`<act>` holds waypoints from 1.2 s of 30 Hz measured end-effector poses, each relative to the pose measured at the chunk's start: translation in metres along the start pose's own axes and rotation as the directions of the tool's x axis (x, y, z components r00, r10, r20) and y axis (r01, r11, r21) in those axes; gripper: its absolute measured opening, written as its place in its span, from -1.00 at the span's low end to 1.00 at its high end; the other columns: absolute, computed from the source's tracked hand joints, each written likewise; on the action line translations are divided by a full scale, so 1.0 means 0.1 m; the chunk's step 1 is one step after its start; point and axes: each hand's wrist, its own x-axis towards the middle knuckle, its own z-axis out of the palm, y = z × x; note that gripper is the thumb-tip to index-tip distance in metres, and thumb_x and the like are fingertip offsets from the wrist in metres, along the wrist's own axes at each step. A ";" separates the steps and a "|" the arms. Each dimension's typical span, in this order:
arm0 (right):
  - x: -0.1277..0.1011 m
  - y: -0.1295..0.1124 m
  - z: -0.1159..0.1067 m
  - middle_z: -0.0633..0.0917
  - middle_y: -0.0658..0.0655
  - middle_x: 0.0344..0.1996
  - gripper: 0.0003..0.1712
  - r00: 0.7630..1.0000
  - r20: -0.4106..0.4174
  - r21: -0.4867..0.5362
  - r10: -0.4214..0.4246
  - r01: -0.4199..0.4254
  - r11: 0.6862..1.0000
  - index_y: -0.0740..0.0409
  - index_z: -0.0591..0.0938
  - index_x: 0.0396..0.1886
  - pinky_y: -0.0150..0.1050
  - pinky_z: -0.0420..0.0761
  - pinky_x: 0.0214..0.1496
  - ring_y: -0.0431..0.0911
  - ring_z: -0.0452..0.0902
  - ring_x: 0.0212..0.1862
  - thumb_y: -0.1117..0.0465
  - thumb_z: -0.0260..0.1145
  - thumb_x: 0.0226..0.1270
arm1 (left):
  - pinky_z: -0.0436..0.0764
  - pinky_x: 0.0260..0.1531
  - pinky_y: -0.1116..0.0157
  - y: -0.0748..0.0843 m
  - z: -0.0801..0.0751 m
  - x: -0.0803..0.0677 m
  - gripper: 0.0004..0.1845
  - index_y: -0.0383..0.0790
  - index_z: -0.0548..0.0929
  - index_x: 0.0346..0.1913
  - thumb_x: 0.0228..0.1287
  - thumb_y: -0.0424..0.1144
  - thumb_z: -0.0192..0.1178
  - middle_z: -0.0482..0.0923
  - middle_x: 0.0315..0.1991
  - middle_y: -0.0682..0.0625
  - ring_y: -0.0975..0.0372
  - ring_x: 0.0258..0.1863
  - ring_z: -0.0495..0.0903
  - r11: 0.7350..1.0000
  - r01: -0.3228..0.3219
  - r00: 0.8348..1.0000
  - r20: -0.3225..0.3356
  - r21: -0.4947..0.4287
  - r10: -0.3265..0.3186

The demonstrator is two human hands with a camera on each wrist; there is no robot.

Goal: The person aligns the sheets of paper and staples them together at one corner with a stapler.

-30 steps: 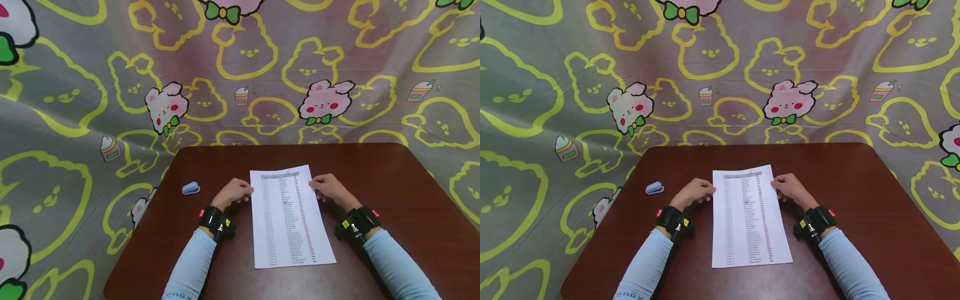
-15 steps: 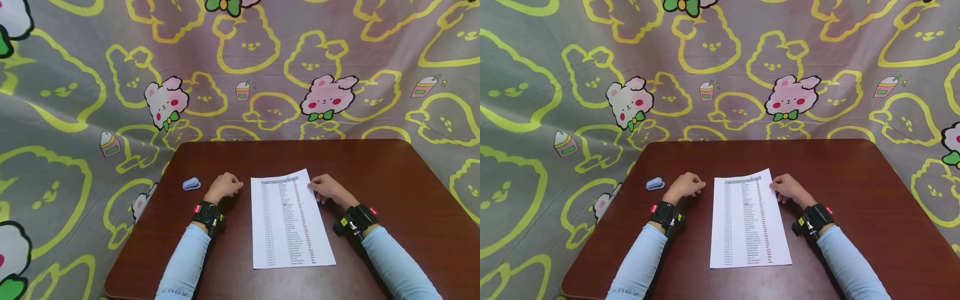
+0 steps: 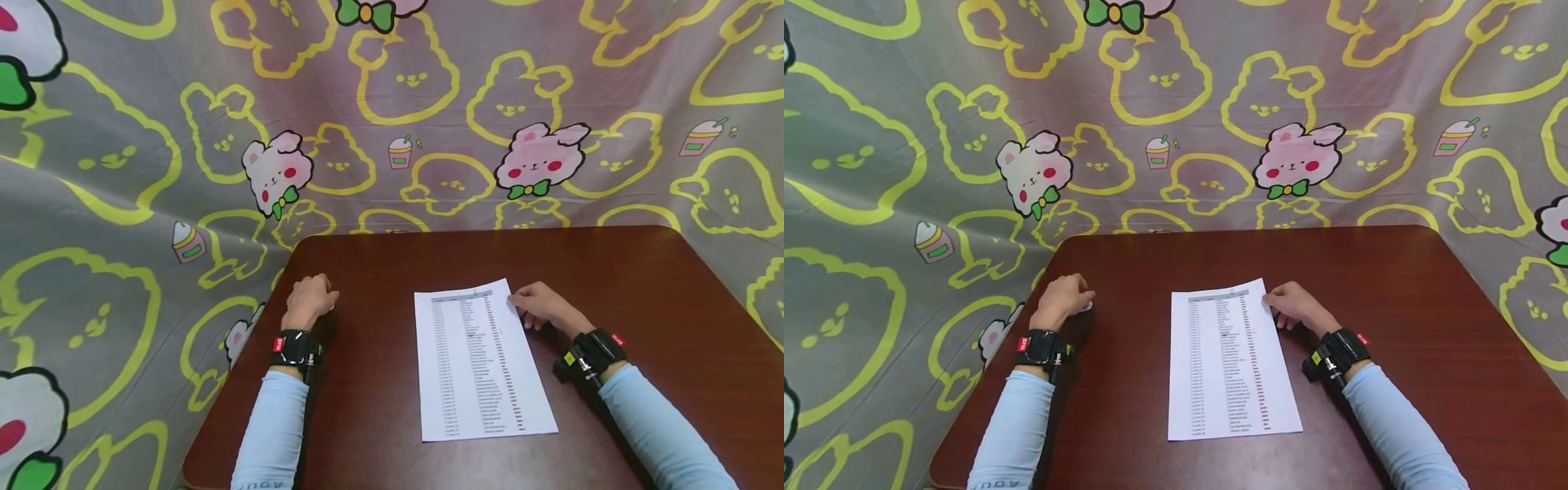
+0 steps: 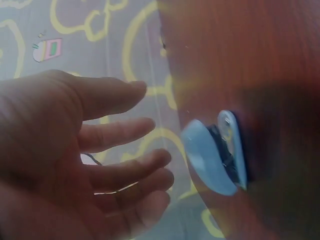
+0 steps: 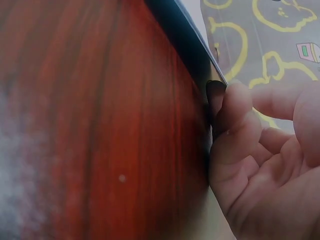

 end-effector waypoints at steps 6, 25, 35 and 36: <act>0.00 -0.01 0.00 0.67 0.20 -0.38 -0.66 1.000 0.000 -0.003 0.002 -0.002 1.000 0.28 0.64 -0.02 -0.29 0.50 -0.57 -0.05 0.55 -0.61 0.11 0.23 0.42 | 0.45 -0.02 -0.21 -0.15 0.11 0.00 -0.54 -0.32 0.47 0.16 0.32 -0.11 0.16 0.41 0.09 -0.41 -0.29 0.14 0.35 0.999 0.035 0.998 0.046 -0.003 -0.035; -0.04 0.01 -0.02 0.68 0.19 -0.36 -0.70 1.000 -0.025 -0.031 -0.002 0.002 1.000 0.24 0.66 -0.04 -0.28 0.49 -0.56 -0.04 0.55 -0.57 0.12 0.27 0.39 | 0.46 -0.05 -0.17 -0.25 0.23 0.12 -0.65 -0.25 0.58 0.11 0.30 -0.24 0.19 0.63 0.00 -0.28 -0.18 -0.01 0.56 0.998 -0.036 0.999 -0.001 0.045 0.036; -0.01 0.01 -0.01 0.67 0.18 -0.39 -0.75 1.000 -0.001 -0.012 0.002 -0.002 1.000 0.22 0.66 -0.09 -0.27 0.48 -0.55 -0.03 0.56 -0.57 0.14 0.28 0.39 | 0.55 -0.18 0.01 -0.01 0.29 0.12 -0.62 -0.18 0.58 0.15 0.33 -0.13 0.24 0.65 0.01 -0.21 -0.01 -0.10 0.62 0.996 -0.087 0.996 0.036 -0.009 0.087; 0.00 0.01 0.00 0.67 0.17 -0.39 -0.75 1.000 0.007 0.000 0.001 -0.001 1.000 0.21 0.66 -0.09 -0.27 0.48 -0.55 -0.03 0.56 -0.56 0.14 0.28 0.38 | 0.56 -0.19 0.02 0.02 0.30 0.11 -0.63 -0.18 0.59 0.14 0.33 -0.13 0.25 0.65 0.00 -0.20 0.01 -0.11 0.62 0.995 -0.095 0.995 0.036 -0.012 0.095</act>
